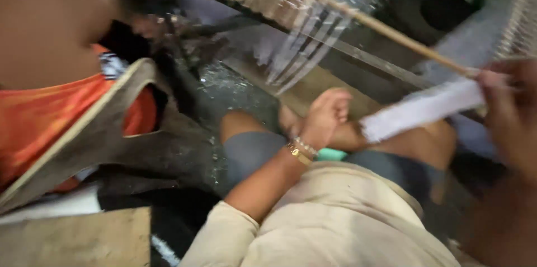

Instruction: Tying white thread loops onto a wooden rod to prepare a weaving frame

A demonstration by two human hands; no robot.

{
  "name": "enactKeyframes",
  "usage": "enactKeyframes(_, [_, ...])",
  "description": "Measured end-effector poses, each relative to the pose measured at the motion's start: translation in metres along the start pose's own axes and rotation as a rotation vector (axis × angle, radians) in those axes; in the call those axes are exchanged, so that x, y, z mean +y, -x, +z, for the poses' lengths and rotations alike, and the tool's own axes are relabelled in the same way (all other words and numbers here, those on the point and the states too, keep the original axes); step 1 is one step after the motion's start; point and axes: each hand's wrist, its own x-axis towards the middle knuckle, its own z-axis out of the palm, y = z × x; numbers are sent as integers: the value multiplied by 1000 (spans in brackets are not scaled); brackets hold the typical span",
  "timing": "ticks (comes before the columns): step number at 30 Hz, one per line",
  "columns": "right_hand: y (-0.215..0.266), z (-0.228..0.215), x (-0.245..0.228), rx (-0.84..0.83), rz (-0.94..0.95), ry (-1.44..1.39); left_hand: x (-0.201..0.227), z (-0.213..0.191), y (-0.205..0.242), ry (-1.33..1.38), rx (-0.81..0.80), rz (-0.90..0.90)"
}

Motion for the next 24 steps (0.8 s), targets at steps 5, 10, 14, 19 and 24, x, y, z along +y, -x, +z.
enactKeyframes(5, [4, -39, -157, -67, 262, 137, 40, 96, 43, -672, -489, 659])
enactKeyframes(10, [13, -33, -151, -32, 204, 130, 53, 85, 41, -336, -617, 484])
enactKeyframes(14, [10, -28, -155, -48, 204, 45, 71, 96, 60, -383, -477, 402])
enactKeyframes(19, [10, -22, -147, -44, 130, 115, 81, 91, 65, -780, -605, 685])
enactKeyframes(24, [11, -19, -147, -10, 128, 106, 76, 91, 69, -642, -521, 552])
